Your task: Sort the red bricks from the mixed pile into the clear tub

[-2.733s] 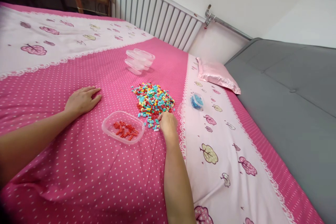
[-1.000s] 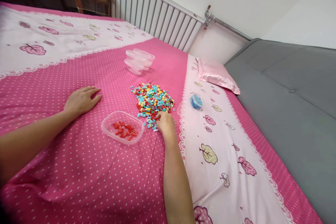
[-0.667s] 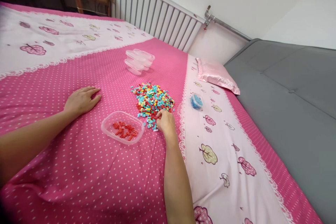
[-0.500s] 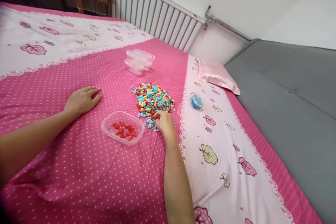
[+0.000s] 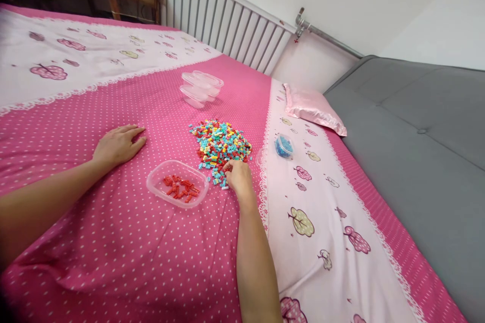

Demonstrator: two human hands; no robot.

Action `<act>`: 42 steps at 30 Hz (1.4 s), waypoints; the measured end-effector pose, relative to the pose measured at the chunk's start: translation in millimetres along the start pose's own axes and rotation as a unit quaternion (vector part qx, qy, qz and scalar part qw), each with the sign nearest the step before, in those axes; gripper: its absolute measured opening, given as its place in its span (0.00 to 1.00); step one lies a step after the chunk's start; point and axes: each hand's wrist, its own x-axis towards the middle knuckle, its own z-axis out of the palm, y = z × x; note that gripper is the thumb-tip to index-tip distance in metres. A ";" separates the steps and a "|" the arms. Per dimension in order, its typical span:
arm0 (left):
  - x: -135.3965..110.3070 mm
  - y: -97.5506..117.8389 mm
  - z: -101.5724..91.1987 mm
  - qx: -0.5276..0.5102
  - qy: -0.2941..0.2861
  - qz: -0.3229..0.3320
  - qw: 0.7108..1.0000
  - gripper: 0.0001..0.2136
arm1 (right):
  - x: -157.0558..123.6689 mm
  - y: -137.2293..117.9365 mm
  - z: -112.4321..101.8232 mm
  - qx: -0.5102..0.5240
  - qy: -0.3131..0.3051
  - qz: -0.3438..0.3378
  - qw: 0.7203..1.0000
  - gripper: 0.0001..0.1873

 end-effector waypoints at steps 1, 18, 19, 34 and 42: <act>0.1 0.0 0.0 0.001 0.000 0.000 1.000 0.30 | -0.8 -1.5 -2.7 0.007 0.008 -0.001 1.000 0.09; -0.4 1.5 -2.2 0.003 -0.010 -0.003 1.000 0.30 | -28.2 -42.2 -32.5 0.156 0.114 -0.133 0.972 0.14; -0.7 1.9 -2.8 0.001 -0.010 -0.003 1.000 0.30 | -22.6 -37.0 -28.7 0.133 0.114 -0.112 0.978 0.14; -0.9 1.4 -2.3 -0.004 -0.007 -0.003 1.000 0.30 | -2.7 -20.5 8.9 -0.021 -0.076 -0.218 0.973 0.16; -2.1 3.1 -5.9 -0.010 -0.014 0.003 1.000 0.28 | -13.1 -13.5 -19.5 -0.098 -0.105 -0.084 0.986 0.14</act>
